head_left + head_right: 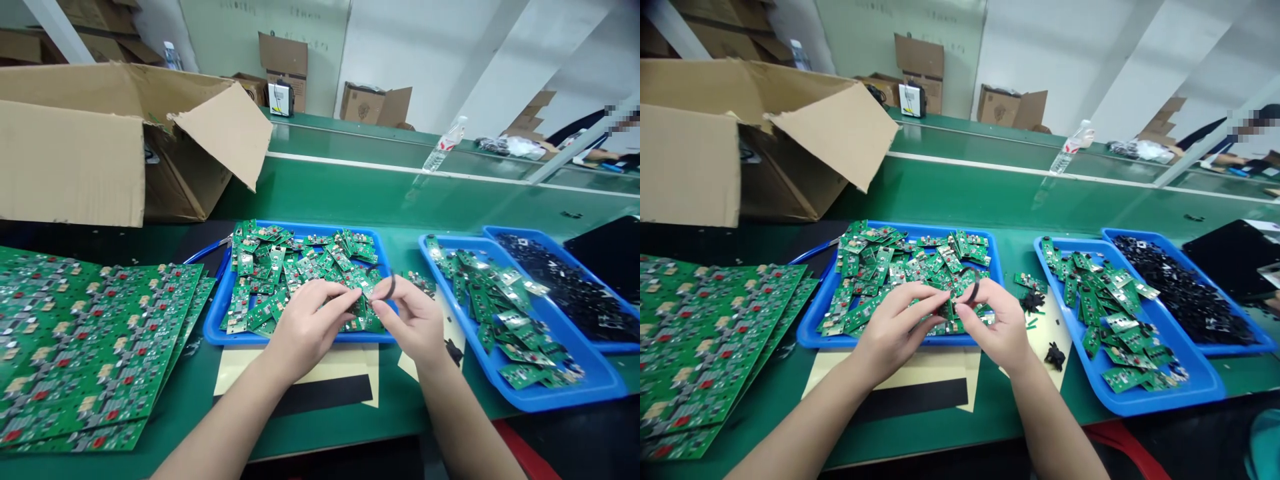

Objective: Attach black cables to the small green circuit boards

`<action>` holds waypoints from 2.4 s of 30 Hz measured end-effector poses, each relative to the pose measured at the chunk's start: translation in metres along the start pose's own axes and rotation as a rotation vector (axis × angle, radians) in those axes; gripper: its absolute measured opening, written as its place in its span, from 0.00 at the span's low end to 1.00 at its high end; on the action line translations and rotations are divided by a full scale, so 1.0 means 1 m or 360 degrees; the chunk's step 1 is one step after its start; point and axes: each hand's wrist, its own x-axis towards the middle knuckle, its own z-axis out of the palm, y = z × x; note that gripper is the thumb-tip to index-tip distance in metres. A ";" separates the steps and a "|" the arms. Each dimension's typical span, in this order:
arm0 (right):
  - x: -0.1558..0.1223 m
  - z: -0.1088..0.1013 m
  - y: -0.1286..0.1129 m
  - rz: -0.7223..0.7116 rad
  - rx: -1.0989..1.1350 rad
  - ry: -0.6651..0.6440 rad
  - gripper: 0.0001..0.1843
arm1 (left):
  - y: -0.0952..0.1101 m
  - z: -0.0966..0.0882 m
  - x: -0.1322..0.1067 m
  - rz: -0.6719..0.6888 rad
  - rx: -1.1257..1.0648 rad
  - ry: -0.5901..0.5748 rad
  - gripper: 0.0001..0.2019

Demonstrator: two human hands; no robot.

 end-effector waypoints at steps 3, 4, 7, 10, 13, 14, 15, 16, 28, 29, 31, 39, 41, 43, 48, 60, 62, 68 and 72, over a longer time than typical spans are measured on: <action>0.000 0.002 -0.001 -0.0093 -0.0030 0.0040 0.04 | 0.000 0.001 -0.001 -0.0040 -0.0023 0.0022 0.14; 0.000 0.003 -0.001 -0.0137 -0.0044 0.0037 0.04 | 0.001 0.001 -0.001 -0.0070 -0.0053 0.0035 0.15; 0.000 0.005 -0.003 -0.0263 -0.0073 0.0014 0.06 | 0.003 0.000 0.000 -0.0153 -0.0199 0.0058 0.18; 0.002 0.003 -0.005 -0.0280 -0.0009 -0.0066 0.08 | 0.003 -0.001 0.000 -0.0228 -0.0323 0.0070 0.17; 0.005 -0.006 -0.008 -0.0217 0.0151 -0.0580 0.06 | -0.002 -0.006 0.001 -0.0414 -0.0343 0.0180 0.16; 0.006 -0.009 -0.009 -0.0179 0.0190 -0.0734 0.05 | -0.004 -0.009 0.001 -0.0475 -0.0335 0.0263 0.15; 0.007 -0.012 -0.008 -0.0119 0.0221 -0.0803 0.05 | -0.006 -0.011 0.002 -0.0512 -0.0326 0.0358 0.15; 0.008 -0.013 -0.007 -0.0035 0.0253 -0.0762 0.06 | -0.007 -0.013 0.002 -0.0518 -0.0315 0.0450 0.15; 0.003 0.004 -0.004 0.0698 0.1076 -0.0756 0.15 | 0.001 -0.003 0.000 0.0012 0.0033 0.0206 0.14; 0.003 0.005 -0.005 0.0723 0.1115 -0.0734 0.14 | 0.000 -0.003 0.000 -0.0015 0.0006 0.0219 0.14; 0.002 0.007 -0.004 0.0770 0.1212 -0.0688 0.14 | 0.001 -0.004 0.001 -0.0081 -0.0092 0.0236 0.15; 0.002 0.015 0.000 0.1008 0.1391 -0.0749 0.21 | 0.007 -0.006 0.001 -0.0468 -0.0722 -0.0009 0.16; 0.002 0.013 0.000 0.1011 0.1353 -0.0736 0.21 | 0.009 -0.007 0.002 -0.0587 -0.0888 -0.0085 0.16; 0.003 0.011 0.000 0.0978 0.1291 -0.0706 0.20 | 0.010 -0.009 0.002 -0.0696 -0.0996 -0.0151 0.17; 0.004 0.008 -0.004 0.0611 0.0589 -0.0501 0.15 | 0.010 -0.015 0.006 -0.0905 -0.1029 -0.0304 0.15; 0.014 -0.003 0.026 0.0568 -0.0041 0.0198 0.10 | 0.012 -0.017 0.010 -0.1357 -0.1930 -0.0163 0.14; 0.016 -0.007 0.027 0.0560 0.0113 0.0284 0.11 | 0.012 -0.020 0.012 -0.1488 -0.2067 -0.0058 0.15; 0.006 0.010 0.011 0.0434 0.0806 0.0026 0.38 | 0.016 -0.012 0.013 -0.1809 -0.2139 -0.0241 0.23; -0.001 0.023 0.004 0.0492 0.0810 -0.0064 0.38 | 0.018 -0.002 0.007 -0.1691 -0.1867 -0.0407 0.28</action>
